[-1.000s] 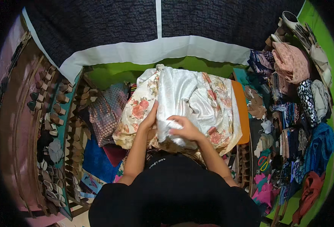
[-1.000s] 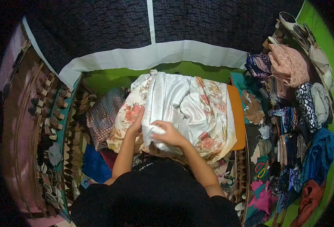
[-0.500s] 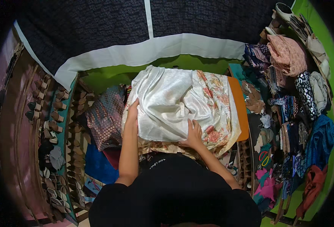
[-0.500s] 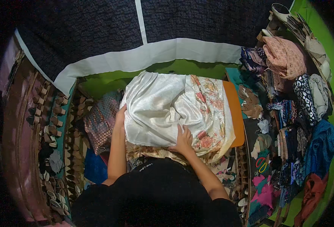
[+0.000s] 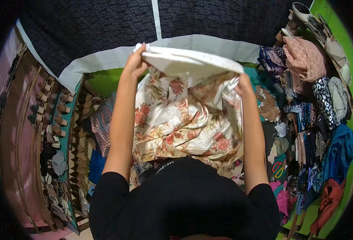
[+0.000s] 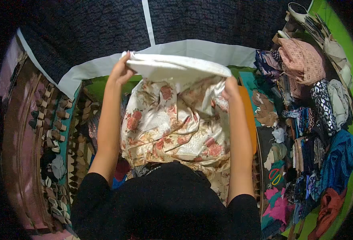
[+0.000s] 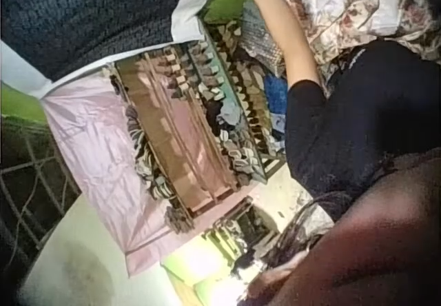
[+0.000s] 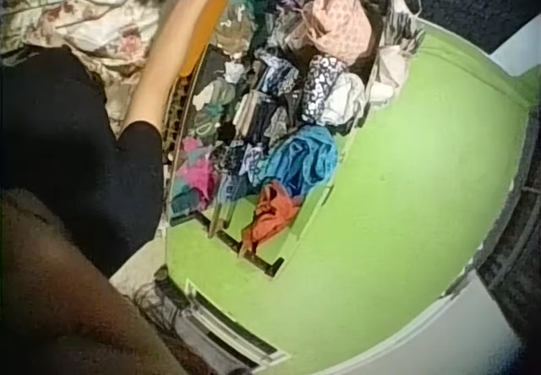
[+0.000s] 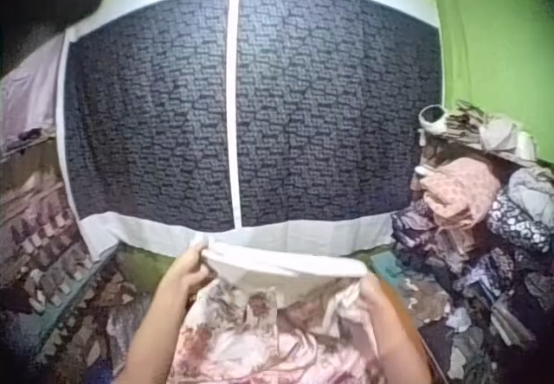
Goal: The person is folding a large piece of white and floral-patterned fabric and placing it on a stack of other cloths.
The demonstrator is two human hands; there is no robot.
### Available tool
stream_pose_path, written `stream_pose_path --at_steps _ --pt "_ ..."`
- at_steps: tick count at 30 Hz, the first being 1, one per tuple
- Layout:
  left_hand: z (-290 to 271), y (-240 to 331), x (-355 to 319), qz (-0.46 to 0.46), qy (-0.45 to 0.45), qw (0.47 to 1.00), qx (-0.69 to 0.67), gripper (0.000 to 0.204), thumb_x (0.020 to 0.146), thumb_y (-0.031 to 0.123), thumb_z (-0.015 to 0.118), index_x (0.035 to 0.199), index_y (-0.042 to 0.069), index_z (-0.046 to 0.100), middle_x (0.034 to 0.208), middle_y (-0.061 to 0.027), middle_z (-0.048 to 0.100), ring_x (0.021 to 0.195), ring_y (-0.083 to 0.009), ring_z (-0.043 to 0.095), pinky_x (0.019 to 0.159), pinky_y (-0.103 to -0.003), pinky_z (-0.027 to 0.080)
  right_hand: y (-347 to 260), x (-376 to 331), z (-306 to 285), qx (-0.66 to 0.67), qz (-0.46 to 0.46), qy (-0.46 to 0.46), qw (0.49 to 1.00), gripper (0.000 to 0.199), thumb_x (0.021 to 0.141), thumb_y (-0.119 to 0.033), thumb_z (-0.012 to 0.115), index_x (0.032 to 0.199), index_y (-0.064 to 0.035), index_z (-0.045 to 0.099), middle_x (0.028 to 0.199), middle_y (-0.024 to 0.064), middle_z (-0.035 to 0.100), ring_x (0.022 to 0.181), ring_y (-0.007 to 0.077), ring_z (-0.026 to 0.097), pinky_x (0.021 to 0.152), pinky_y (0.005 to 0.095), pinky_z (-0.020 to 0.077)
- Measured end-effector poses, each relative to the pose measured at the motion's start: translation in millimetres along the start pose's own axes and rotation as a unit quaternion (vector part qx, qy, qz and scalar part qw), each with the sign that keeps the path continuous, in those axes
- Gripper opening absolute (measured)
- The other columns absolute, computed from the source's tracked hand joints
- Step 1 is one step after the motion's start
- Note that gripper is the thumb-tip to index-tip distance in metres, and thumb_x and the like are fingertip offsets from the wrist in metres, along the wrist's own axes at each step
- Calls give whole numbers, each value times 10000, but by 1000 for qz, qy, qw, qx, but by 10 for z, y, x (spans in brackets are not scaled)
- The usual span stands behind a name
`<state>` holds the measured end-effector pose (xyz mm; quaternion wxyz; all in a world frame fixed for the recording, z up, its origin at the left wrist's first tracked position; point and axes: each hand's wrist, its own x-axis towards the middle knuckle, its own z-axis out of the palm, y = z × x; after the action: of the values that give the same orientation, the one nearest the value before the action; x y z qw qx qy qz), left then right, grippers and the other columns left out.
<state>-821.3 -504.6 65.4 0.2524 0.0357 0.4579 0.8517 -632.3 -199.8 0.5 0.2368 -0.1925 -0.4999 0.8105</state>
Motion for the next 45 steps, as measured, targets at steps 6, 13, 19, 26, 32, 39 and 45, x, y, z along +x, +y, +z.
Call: stream_pose_path --at_steps 6,13,19,26,32,39,45 --pt "443 419 -91 145 -146 978 -39 346 857 271 420 1062 -6 452 1080 -148 478 1026 -263 442 893 -433 335 -595 141 298 57 -207 8 977 230 855 -132 358 975 5 498 930 91 546 830 183 525 739 314 430" --pt "-243 -444 -38 79 -125 898 415 560 623 303 689 1031 -29 498 1010 -124 542 953 -206 505 825 -306 408 -245 263 -78 38 -159 -21 986 223 843 -202 411 952 -34 509 863 56 547 784 158 530 694 290 436" --pt "-888 -2498 -332 5 -147 658 739 1038 517 597 646 1241 -13 220 1245 -234 297 1144 -376 304 940 -399 293 132 320 -161 -316 -73 -56 944 234 781 -202 490 913 -10 515 840 54 559 744 140 529 662 291 433" --pt "-788 -2651 -498 107 -17 693 713 314 718 43 421 1029 7 457 918 -165 541 924 -324 493 745 -414 389 1223 421 -1028 -679 13 -254 688 616 532 -302 696 1006 43 507 1017 198 545 879 287 554 770 323 432" --pt "-1204 -2062 -242 229 60 888 394 252 757 13 338 921 -33 523 791 -119 563 760 -204 533 748 -290 406 1060 553 -1157 -181 252 -97 946 304 813 -243 427 982 -8 521 988 114 546 876 216 549 760 350 458" --pt "-2088 -627 -515 438 228 846 204 171 744 96 367 691 11 505 738 -56 520 694 -137 498 669 -254 402 1 1144 -1125 214 53 101 970 280 866 -144 302 1054 -12 462 1051 146 505 975 274 491 860 441 400" --pt "-2794 -590 -1230 432 284 848 -119 154 758 128 335 713 42 455 663 -81 474 687 -229 517 674 -357 447 -995 1448 -1146 229 -141 142 953 329 853 -221 334 1042 4 483 1050 156 515 956 292 508 869 454 396"
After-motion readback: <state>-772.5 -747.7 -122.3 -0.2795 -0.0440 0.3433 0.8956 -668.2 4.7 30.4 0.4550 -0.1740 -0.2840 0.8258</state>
